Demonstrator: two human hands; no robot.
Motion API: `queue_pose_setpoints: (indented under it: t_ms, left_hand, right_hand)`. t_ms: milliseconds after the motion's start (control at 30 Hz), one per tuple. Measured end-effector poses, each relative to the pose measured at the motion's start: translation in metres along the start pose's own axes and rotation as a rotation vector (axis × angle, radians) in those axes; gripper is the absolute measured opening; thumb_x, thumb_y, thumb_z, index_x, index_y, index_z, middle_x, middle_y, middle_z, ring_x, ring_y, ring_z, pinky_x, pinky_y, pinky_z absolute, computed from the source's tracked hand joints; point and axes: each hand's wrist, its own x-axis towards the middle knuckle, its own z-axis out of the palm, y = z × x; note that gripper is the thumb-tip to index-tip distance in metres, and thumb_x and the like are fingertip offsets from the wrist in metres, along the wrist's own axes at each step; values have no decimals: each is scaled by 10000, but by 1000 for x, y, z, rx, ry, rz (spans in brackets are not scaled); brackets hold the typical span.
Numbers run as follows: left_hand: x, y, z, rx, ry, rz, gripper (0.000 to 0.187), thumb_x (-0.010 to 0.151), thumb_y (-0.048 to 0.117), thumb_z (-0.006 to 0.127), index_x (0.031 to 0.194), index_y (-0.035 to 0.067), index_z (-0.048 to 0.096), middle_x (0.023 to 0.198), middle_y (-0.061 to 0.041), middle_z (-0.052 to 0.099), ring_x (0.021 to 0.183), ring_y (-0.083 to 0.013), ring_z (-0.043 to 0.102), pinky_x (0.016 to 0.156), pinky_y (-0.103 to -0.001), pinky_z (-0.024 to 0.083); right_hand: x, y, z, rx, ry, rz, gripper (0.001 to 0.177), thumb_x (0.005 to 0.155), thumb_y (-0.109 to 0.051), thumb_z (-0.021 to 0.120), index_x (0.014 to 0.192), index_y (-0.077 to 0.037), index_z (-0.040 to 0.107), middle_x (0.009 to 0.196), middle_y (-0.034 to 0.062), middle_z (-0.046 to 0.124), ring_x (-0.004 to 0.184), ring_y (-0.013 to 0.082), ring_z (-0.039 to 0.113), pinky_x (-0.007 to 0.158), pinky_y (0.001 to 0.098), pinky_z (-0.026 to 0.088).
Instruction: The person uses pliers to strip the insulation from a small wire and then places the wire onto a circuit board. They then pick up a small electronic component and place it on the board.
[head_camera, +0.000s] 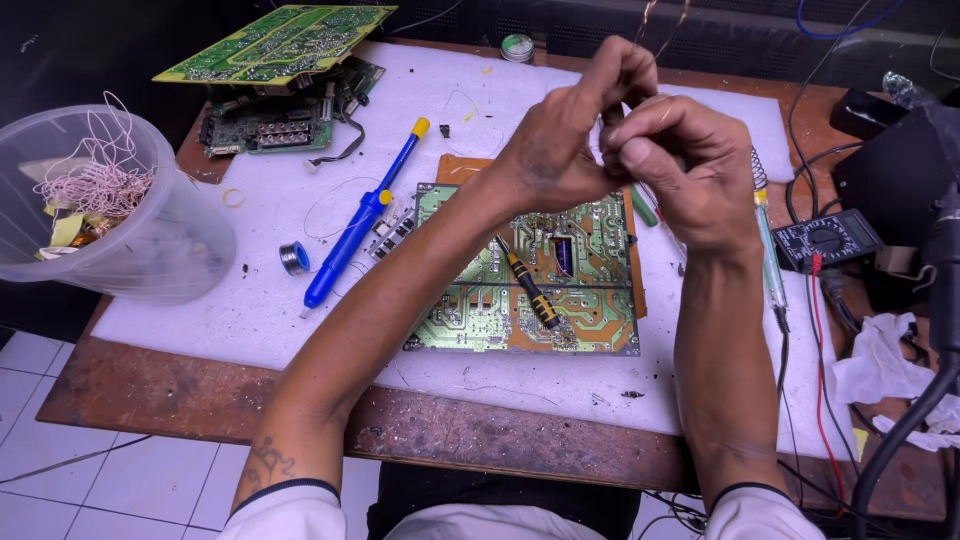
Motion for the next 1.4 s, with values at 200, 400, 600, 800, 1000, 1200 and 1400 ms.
queue_pose_setpoints:
  t_ms: [200, 400, 600, 800, 1000, 1200, 1400]
  left_hand:
    - [4, -2, -22, 236, -83, -18, 305, 835, 258, 597, 1065, 204, 403, 750, 8, 596, 655, -202, 564, 567, -296, 406]
    - [4, -32, -53, 660, 12, 25, 471, 749, 602, 620, 656, 181, 431, 596, 37, 562, 542, -220, 561, 402, -382, 337]
    - [-10, -127, -69, 903, -310, -513, 405, 768, 568, 652, 842, 175, 585, 769, -57, 634, 706, -281, 610, 579, -448, 463]
    - [-29, -178, -43, 886, -701, -880, 590, 731, 647, 559, 921, 89, 588, 997, -121, 594, 887, -319, 577, 710, -421, 457]
    - [-33, -244, -43, 878, -642, -901, 352, 801, 389, 551, 1045, 140, 604, 1027, -131, 589, 977, -333, 572, 785, -466, 465]
    - [-31, -196, -64, 685, -349, -833, 274, 742, 332, 518, 928, 183, 653, 860, -107, 644, 898, -336, 611, 781, -478, 477]
    - [-27, -163, -78, 269, 57, -755, 201, 757, 287, 450, 628, 138, 489, 733, -78, 553, 746, -232, 528, 697, -353, 402]
  right_hand:
    - [7, 17, 8, 214, 62, -104, 137, 896, -127, 555, 964, -15, 515, 958, 143, 570, 907, 224, 589, 865, 287, 516]
    - [10, -7, -2, -128, -137, -11, 407, 878, -47, 530, 1255, 19, 393, 1264, 151, 415, 1175, 259, 474, 1018, 317, 416]
    - [8, -2, -29, -373, 58, 134, 286, 921, -22, 549, 1194, 31, 483, 1132, 136, 547, 999, 158, 533, 846, 224, 447]
    - [14, -4, -26, -458, -108, 262, 313, 854, -132, 559, 1152, -39, 537, 1069, 73, 603, 948, 121, 567, 775, 214, 439]
    - [21, -1, -24, -496, -149, 266, 302, 826, -103, 585, 1105, 13, 569, 997, 156, 608, 905, 244, 588, 739, 343, 480]
    - [27, 93, -28, -562, -161, 448, 284, 820, -114, 601, 1092, -36, 598, 1017, 169, 618, 942, 300, 588, 774, 394, 469]
    - [71, 135, -11, -827, -470, 880, 369, 772, -429, 556, 991, -138, 615, 1029, 74, 627, 988, 271, 551, 842, 403, 388]
